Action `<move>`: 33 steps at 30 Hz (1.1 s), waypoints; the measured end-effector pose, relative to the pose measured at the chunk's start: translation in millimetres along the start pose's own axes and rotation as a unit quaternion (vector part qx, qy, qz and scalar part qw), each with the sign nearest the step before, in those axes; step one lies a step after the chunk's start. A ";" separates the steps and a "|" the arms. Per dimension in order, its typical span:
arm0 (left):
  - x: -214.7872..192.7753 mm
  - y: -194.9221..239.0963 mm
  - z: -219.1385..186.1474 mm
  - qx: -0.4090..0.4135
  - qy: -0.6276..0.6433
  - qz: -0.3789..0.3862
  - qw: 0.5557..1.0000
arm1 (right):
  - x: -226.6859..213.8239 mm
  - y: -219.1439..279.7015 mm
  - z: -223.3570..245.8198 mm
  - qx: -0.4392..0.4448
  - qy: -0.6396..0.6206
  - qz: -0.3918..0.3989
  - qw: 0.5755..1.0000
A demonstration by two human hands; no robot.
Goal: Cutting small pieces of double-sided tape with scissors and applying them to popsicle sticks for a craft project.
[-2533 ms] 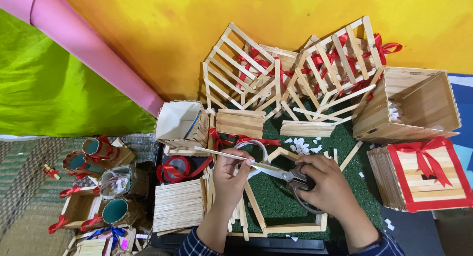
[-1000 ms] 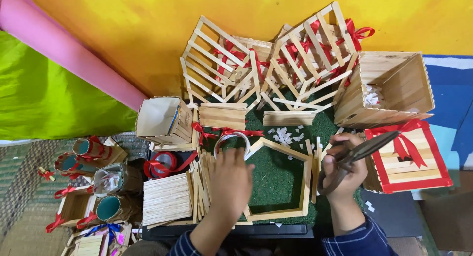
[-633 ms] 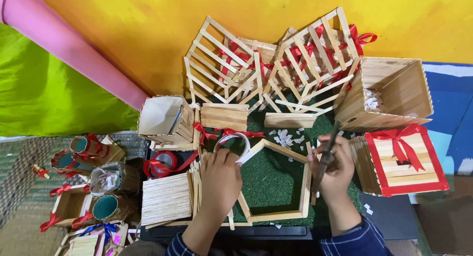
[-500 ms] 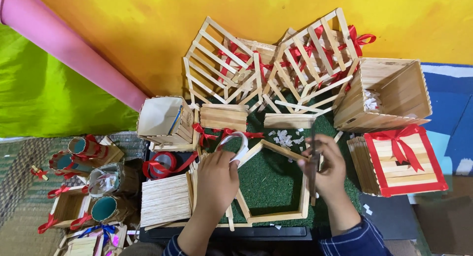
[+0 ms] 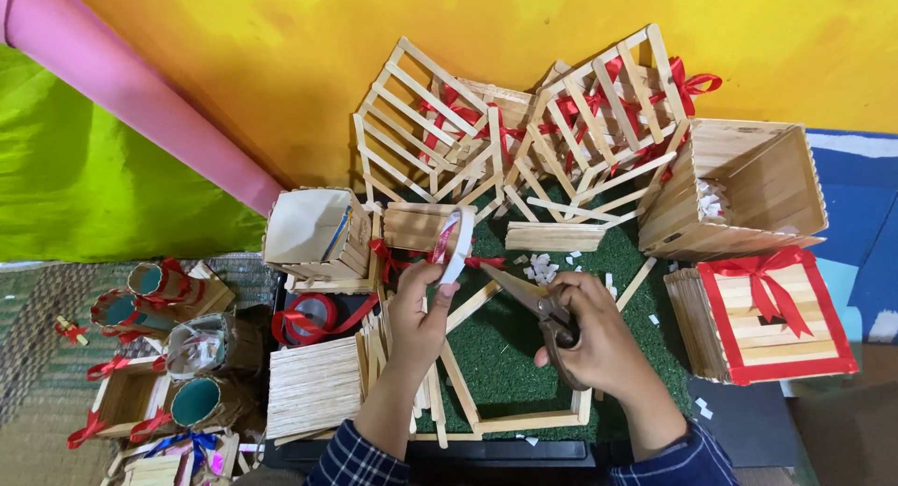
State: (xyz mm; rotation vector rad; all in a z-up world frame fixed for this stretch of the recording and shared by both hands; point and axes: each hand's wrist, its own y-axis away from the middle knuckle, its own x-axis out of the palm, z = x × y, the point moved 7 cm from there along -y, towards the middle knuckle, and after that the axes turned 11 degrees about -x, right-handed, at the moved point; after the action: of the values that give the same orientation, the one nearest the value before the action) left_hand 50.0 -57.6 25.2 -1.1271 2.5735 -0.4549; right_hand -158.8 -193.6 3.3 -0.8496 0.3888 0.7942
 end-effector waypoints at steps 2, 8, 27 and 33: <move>-3.4 -1.0 0.6 0.001 -0.034 0.011 0.999 | 3.0 2.5 3.4 -0.025 0.040 0.028 0.998; -6.0 -2.0 -4.5 0.033 -0.074 0.022 0.996 | 7.6 1.6 10.0 -0.057 0.145 0.069 0.985; -2.5 1.7 -19.7 0.077 -0.076 0.049 0.993 | 11.5 3.1 7.0 -0.043 0.141 0.087 0.985; -7.0 -1.2 -24.2 0.085 0.021 0.044 0.995 | 3.6 -5.0 14.0 -0.010 0.095 0.033 0.995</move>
State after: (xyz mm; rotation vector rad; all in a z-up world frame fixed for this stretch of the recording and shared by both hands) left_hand 46.0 -49.0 48.5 -0.9514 2.5518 -0.6683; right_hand -152.7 -183.0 12.3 -0.9384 0.5809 0.7821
